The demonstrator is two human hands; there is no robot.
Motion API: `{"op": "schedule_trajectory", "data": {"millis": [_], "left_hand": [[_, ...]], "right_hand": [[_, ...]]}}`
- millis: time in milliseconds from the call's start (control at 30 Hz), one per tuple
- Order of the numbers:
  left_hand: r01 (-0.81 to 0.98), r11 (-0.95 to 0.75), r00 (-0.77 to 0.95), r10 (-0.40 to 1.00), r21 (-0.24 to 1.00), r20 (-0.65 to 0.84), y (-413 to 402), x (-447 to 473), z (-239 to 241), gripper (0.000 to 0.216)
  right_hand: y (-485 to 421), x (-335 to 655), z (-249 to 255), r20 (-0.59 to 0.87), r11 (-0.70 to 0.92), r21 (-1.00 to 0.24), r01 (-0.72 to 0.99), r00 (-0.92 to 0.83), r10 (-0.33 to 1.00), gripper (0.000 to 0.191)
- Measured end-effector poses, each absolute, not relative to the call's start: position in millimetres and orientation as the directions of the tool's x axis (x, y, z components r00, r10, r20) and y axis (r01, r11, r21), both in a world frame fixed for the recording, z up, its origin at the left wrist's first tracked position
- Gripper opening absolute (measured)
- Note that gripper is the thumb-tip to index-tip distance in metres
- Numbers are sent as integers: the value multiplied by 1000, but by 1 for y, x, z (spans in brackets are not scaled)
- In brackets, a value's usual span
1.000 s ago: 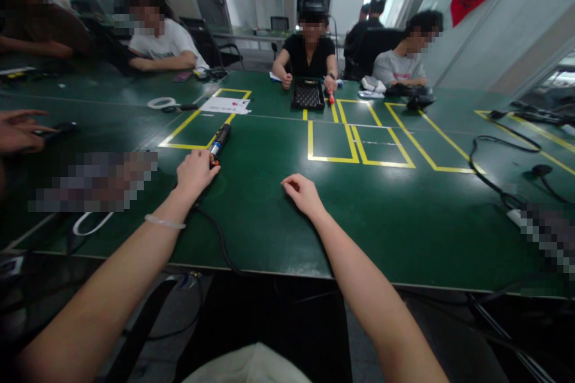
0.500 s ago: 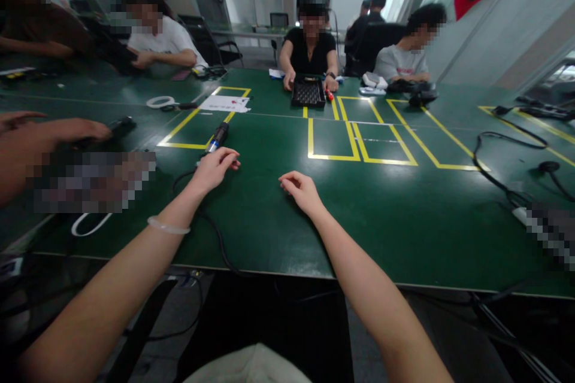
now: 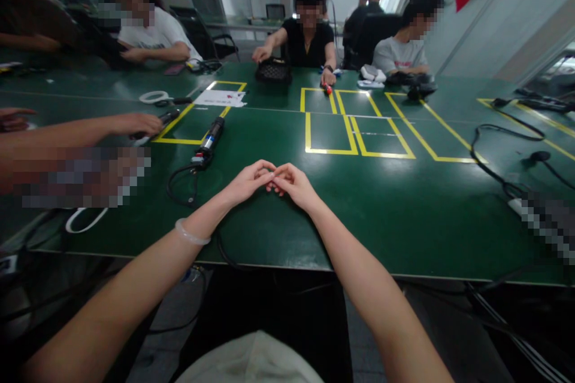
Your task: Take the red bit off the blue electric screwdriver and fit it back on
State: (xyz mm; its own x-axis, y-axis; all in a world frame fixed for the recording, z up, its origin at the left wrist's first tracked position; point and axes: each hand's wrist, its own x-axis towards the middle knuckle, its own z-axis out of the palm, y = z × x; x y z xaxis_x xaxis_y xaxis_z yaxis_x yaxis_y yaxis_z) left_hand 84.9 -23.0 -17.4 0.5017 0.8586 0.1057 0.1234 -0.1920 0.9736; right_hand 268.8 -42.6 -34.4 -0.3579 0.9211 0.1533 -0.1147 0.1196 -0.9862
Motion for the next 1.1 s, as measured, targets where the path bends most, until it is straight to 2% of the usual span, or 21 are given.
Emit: {"op": "schedule_trajectory", "data": {"millis": [133, 333, 400, 500, 600, 667, 733, 800, 867, 1100], "left_hand": [[194, -260, 438, 886, 946, 154, -25, 79, -16, 34], [362, -361, 447, 876, 859, 179, -31, 77, -11, 29], [461, -418, 442, 873, 783, 206, -29, 73, -7, 29], [684, -459, 330, 888, 567, 320, -20, 51, 5, 33], [894, -269, 122, 915, 358, 383, -4, 10, 15, 48], [964, -68, -15, 951, 258, 309, 7, -21, 17, 64], [983, 54, -91, 974, 176, 206, 15, -47, 14, 76], [982, 118, -131, 988, 148, 80, 20, -64, 8, 76], [979, 143, -147, 989, 147, 18, 22, -71, 2, 72], [984, 112, -124, 989, 138, 81, 26, -62, -4, 72]], "right_hand": [[-38, 271, -37, 204, 191, -979, -71, -285, 937, 42], [-34, 275, -42, 241, 260, -965, 28, -289, 926, 29], [-34, 277, -44, 251, 274, -961, 43, -290, 924, 26], [-33, 279, -45, 253, 281, -957, 67, -276, 927, 23], [-33, 279, -44, 249, 285, -954, 97, -279, 927, 22], [-34, 278, -43, 252, 293, -950, 111, -286, 925, 20], [-35, 278, -42, 252, 298, -947, 123, -296, 922, 20], [-35, 278, -42, 252, 301, -945, 127, -300, 920, 20], [-34, 278, -42, 252, 300, -945, 128, -300, 920, 20], [-32, 278, -45, 231, 269, -957, 105, -279, 932, 21]]}}
